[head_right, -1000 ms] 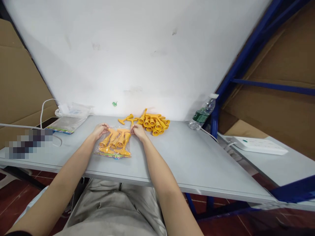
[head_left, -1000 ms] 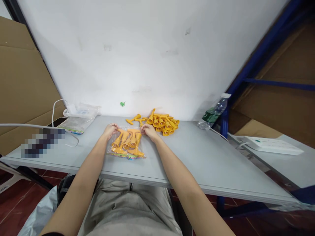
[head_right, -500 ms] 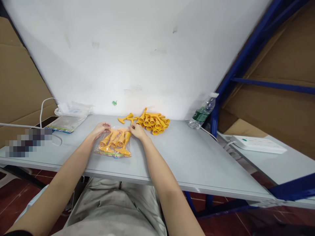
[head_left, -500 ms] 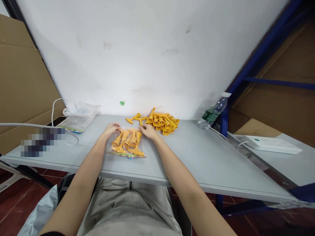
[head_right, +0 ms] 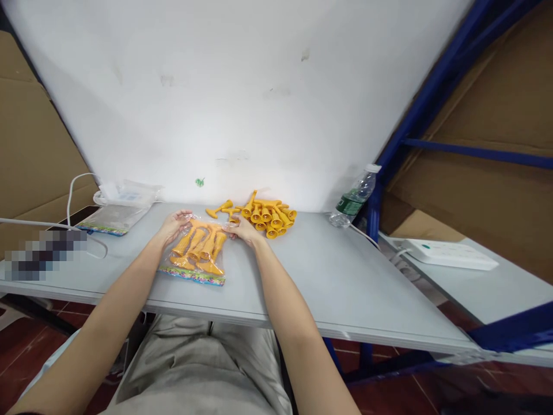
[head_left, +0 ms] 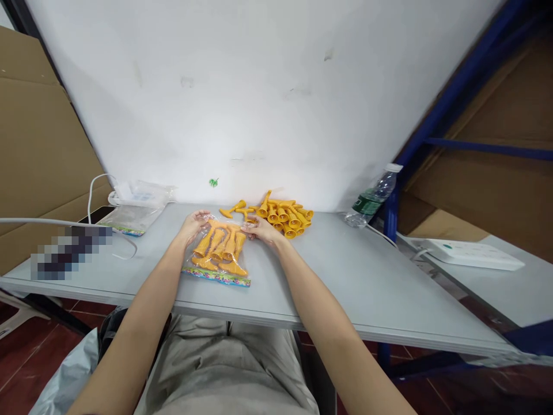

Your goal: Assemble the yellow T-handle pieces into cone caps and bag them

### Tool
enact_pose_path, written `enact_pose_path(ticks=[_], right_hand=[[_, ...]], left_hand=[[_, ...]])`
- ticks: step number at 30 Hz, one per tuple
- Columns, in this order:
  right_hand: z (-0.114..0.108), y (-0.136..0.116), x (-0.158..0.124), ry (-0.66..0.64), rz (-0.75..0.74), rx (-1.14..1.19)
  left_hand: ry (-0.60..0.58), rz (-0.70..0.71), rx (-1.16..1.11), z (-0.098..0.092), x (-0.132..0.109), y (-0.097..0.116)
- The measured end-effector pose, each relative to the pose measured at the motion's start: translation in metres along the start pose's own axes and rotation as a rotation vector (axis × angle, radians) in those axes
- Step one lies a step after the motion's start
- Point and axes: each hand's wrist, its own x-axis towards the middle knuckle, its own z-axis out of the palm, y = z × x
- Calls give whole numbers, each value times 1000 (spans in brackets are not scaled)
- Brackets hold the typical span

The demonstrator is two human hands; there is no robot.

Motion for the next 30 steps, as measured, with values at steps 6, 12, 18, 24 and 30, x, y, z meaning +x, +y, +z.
enact_pose_path(ticks=[6, 12, 18, 24, 30], right_hand=[[4, -9, -9, -159, 35, 80], [7, -9, -8, -107, 64, 45], [14, -7, -7, 0, 89, 114], [18, -9, -9, 48, 63, 129], [15, -13, -11, 16, 76, 59]], left_hand=[[-17, 77, 54, 2, -1, -2], [20, 120, 165, 8, -3, 0], [74, 32, 172, 8, -5, 0], [-89, -278, 42, 11, -15, 4], [-232, -293, 68, 12, -18, 0]])
